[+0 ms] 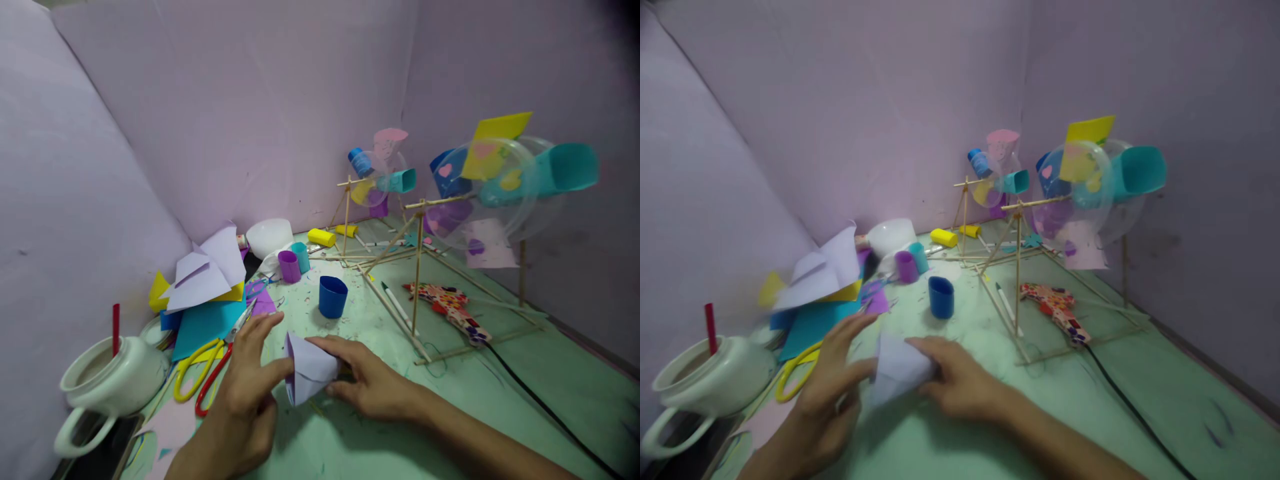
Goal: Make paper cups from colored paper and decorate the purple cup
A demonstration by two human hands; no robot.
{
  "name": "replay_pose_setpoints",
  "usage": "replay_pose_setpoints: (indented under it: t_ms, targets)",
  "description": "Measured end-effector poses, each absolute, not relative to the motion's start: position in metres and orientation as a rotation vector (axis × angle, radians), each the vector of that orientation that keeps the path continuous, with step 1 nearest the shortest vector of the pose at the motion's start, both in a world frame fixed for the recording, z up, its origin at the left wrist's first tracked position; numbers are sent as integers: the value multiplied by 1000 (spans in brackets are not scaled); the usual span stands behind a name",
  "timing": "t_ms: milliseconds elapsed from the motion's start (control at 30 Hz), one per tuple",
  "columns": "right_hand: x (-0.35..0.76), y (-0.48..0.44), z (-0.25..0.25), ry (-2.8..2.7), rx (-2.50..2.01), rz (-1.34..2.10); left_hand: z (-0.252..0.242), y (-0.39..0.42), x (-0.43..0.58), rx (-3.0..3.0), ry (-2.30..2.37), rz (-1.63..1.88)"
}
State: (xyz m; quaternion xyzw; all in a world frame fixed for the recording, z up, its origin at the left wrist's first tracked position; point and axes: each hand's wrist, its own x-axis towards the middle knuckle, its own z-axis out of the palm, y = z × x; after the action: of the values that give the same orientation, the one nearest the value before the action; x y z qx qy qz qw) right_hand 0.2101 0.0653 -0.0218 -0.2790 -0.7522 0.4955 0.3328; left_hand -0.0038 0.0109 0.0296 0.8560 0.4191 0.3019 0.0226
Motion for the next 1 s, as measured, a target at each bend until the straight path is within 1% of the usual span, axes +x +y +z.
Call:
replay_pose_setpoints:
  t_ms: [167,300,433,633,733,800,900,933,1000]
  targets:
    - [213,63,-24,-2048,-746,1218,17,16,-6,2756,1282,779]
    - [210,60,-22,-2151,-785,1092,11,17,-3,2763,1316,682]
    - [207,58,-18,-2170,-761,1013,9,18,0,2792,1241,680]
    - [206,57,-14,-2104,-742,1016,17,14,1,2806,1222,614]
    - [205,59,-17,-1999,-800,1191,24,10,-1,2783,1250,642]
    - [204,62,-19,-1838,-813,1389,26,9,-2,2662,1345,803]
    - [203,68,-19,-1563,-720,1616,22,13,3,2242,1511,1114]
    - [202,69,-18,-1504,-688,1659,20,14,6,2080,1507,1145]
    - [200,68,-17,-1448,-668,1716,15,17,16,1800,1416,1099]
